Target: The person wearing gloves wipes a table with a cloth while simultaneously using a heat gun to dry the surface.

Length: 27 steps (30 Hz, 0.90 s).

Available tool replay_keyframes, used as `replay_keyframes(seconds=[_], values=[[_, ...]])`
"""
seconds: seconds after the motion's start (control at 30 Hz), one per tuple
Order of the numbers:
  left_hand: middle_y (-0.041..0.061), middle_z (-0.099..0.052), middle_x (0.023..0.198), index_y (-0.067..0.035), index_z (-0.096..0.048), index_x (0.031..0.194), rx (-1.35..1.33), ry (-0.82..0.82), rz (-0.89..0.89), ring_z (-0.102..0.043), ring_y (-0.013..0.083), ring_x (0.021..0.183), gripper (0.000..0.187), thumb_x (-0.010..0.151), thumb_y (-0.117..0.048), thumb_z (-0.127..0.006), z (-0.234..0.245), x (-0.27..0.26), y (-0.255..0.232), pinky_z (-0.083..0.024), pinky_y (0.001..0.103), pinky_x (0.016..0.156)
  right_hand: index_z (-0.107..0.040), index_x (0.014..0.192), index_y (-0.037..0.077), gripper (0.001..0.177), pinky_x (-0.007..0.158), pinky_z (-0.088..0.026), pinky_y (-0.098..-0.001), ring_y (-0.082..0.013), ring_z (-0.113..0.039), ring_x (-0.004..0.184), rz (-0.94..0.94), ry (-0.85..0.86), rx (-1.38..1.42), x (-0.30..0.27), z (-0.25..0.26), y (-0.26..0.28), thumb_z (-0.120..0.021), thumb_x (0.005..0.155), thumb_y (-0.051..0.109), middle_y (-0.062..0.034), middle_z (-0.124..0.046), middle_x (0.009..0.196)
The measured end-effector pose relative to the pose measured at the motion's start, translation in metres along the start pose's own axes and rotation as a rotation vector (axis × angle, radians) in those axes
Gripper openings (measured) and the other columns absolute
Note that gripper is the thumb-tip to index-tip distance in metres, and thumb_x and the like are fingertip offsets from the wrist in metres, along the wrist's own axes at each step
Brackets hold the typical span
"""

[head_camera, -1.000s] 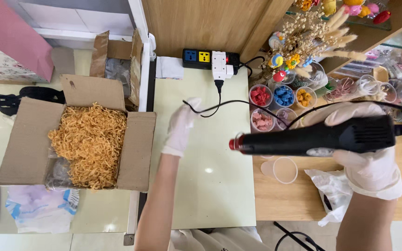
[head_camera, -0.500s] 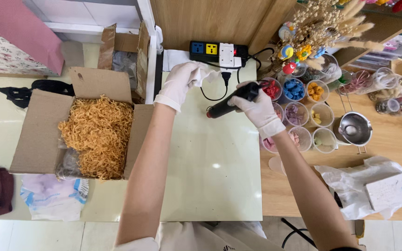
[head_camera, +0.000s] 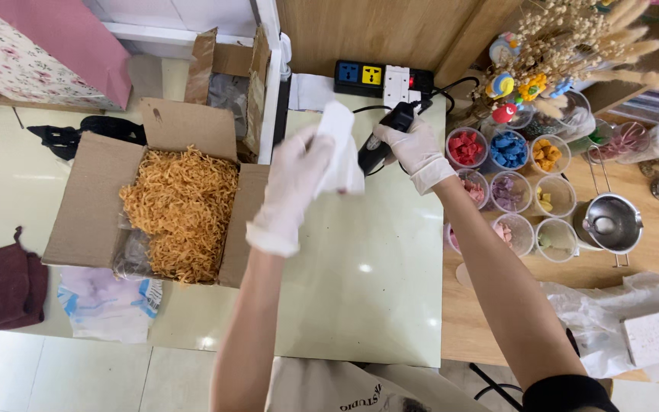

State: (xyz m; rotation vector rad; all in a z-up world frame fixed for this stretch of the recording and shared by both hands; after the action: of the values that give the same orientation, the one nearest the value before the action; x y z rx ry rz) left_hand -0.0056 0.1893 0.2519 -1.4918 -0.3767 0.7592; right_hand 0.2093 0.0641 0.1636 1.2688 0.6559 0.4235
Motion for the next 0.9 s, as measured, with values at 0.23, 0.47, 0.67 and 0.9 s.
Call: replay_keyframes(seconds=[0.23, 0.47, 0.67, 0.9], values=[[0.003, -0.073, 0.116, -0.012, -0.057, 0.137, -0.057, 0.248, 0.238, -0.071, 0.0099, 0.102, 0.047, 0.09, -0.01, -0.066, -0.035, -0.18, 0.075, -0.059, 0.023, 0.087, -0.065, 0.1, 0.003, 0.025, 0.045, -0.055, -0.0288, -0.0155, -0.067, 0.056, 0.005, 0.083, 0.024, 0.014, -0.031, 0.012, -0.077, 0.087, 0.021, -0.0058, -0.072, 0.082], [0.01, -0.07, 0.118, -0.013, -0.061, 0.137, -0.074, -0.021, 0.407, -0.064, 0.0146, 0.107, 0.047, 0.091, -0.002, -0.063, 0.009, -0.248, 0.198, -0.051, 0.023, 0.093, -0.065, 0.096, 0.004, 0.022, 0.04, -0.046, -0.0284, -0.0143, -0.056, 0.044, -0.079, 0.106, -0.12, 0.006, -0.044, 0.019, -0.075, 0.09, 0.022, -0.0064, -0.069, 0.075], [0.003, -0.074, 0.106, -0.011, -0.061, 0.126, 0.118, -0.207, 0.29, -0.069, 0.0098, 0.096, 0.035, 0.092, -0.004, -0.062, 0.037, -0.254, 0.212, -0.053, 0.023, 0.088, -0.064, 0.102, 0.006, 0.02, 0.043, -0.044, -0.0253, -0.0101, -0.054, 0.05, 0.145, 0.15, -0.106, -0.007, -0.054, 0.033, -0.075, 0.092, 0.019, -0.0032, -0.066, 0.078], [0.006, -0.075, 0.104, -0.005, -0.072, 0.105, 0.234, -0.205, 0.091, -0.073, 0.0179, 0.096, 0.015, 0.091, -0.002, -0.066, 0.025, -0.247, 0.181, -0.055, 0.028, 0.089, -0.062, 0.109, 0.007, 0.023, 0.045, -0.05, -0.0255, -0.0094, -0.064, 0.062, 0.181, 0.061, 0.011, 0.017, -0.072, 0.04, -0.075, 0.094, 0.02, -0.0012, -0.069, 0.086]])
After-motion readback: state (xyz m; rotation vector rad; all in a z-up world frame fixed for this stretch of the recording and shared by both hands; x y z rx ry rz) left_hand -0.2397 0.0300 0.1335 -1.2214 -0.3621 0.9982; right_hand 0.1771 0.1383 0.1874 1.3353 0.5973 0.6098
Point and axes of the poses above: each hand's wrist, its own x-axis towards the middle knuckle, its own z-axis out of the back of the hand, y = z × x, the point moved 9 cm from there along x, towards the middle knuckle
